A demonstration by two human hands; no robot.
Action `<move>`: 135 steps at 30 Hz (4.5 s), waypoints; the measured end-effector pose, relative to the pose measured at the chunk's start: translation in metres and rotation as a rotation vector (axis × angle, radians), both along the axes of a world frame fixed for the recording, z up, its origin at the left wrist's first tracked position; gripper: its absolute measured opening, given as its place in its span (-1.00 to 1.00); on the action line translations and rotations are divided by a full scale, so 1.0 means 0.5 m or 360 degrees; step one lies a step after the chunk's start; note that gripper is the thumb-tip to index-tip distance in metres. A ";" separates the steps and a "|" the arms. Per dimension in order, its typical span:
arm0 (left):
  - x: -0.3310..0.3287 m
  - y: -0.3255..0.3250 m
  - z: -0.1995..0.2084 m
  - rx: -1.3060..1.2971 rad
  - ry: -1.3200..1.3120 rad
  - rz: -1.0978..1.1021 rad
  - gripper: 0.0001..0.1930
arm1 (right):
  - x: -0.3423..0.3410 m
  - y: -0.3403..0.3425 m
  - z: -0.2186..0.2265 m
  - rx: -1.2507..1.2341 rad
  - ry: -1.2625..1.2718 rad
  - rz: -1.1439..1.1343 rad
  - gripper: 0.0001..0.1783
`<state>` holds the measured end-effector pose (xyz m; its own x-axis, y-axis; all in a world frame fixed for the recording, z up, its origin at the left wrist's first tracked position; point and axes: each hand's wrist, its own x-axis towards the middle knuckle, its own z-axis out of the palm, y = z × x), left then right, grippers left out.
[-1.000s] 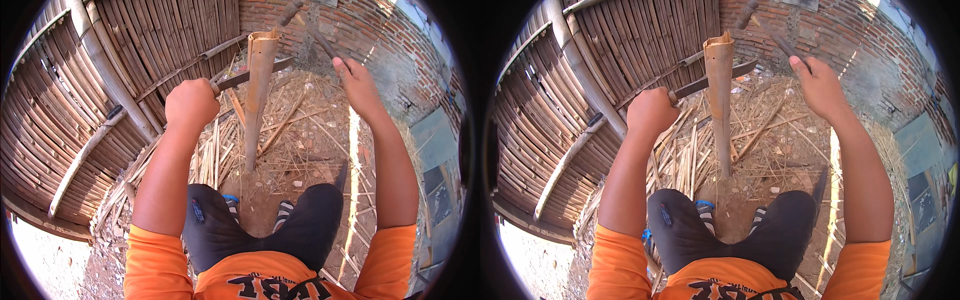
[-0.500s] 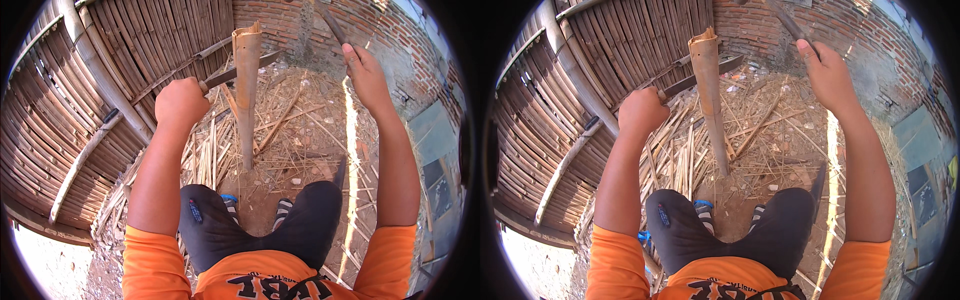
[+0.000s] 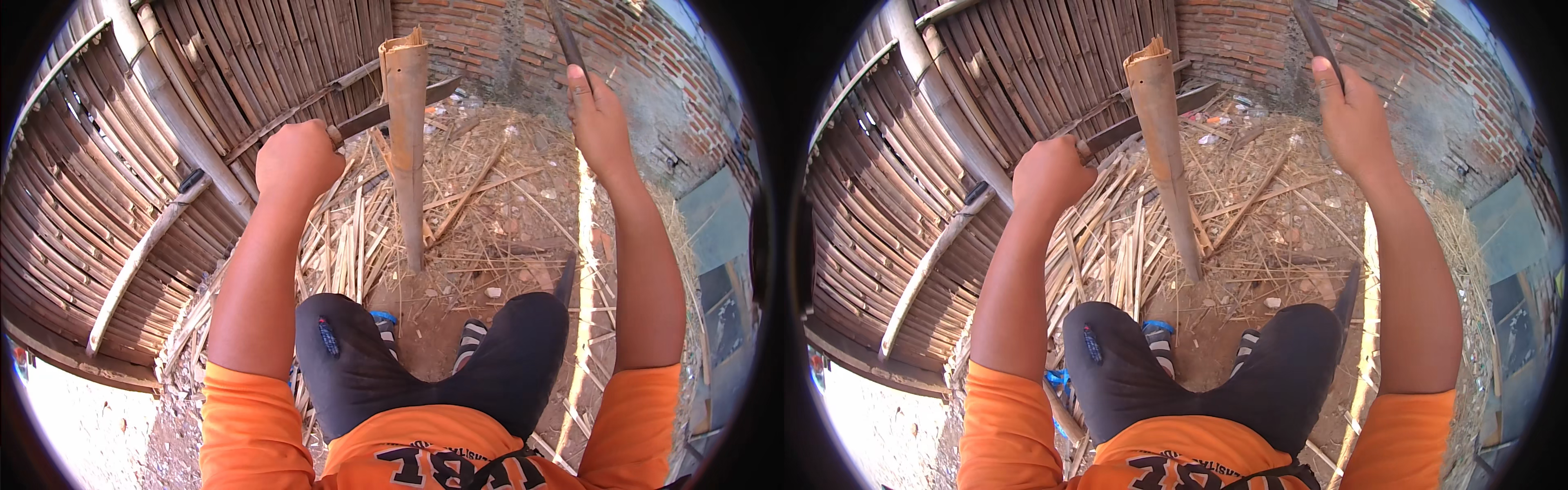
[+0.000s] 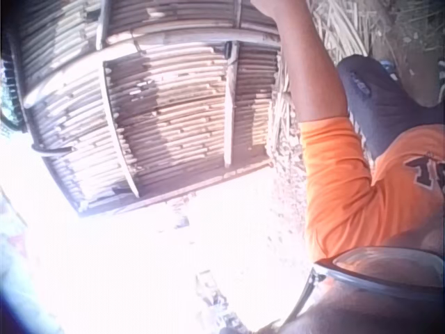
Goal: The person splits a bamboo stalk by positioning a knife blade against the end and striking the back of the blade with a hammer.
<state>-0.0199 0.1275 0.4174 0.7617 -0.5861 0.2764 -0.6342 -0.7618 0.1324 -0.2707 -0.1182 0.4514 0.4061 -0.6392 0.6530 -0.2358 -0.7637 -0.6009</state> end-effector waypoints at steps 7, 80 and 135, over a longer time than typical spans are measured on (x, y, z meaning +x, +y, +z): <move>0.009 0.006 0.000 0.0004 -0.0011 0.0018 -0.68 | -0.007 0.019 -0.043 -0.0023 0.0791 -0.0185 -0.33; -0.058 -0.080 0.016 0.0098 -0.0333 -0.0064 -0.66 | -0.148 0.029 -0.075 0.0196 -0.0198 0.0129 -0.50; -0.026 -0.035 0.026 0.0158 -0.0134 -0.0006 -0.73 | 0.001 -0.009 -0.087 -0.0144 0.1112 0.0055 -0.36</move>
<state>-0.0328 0.1100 0.4306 0.7357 -0.6167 0.2800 -0.6429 -0.7659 0.0024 -0.2700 -0.1228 0.4079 0.7689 -0.5739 0.2819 -0.5179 -0.8176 -0.2517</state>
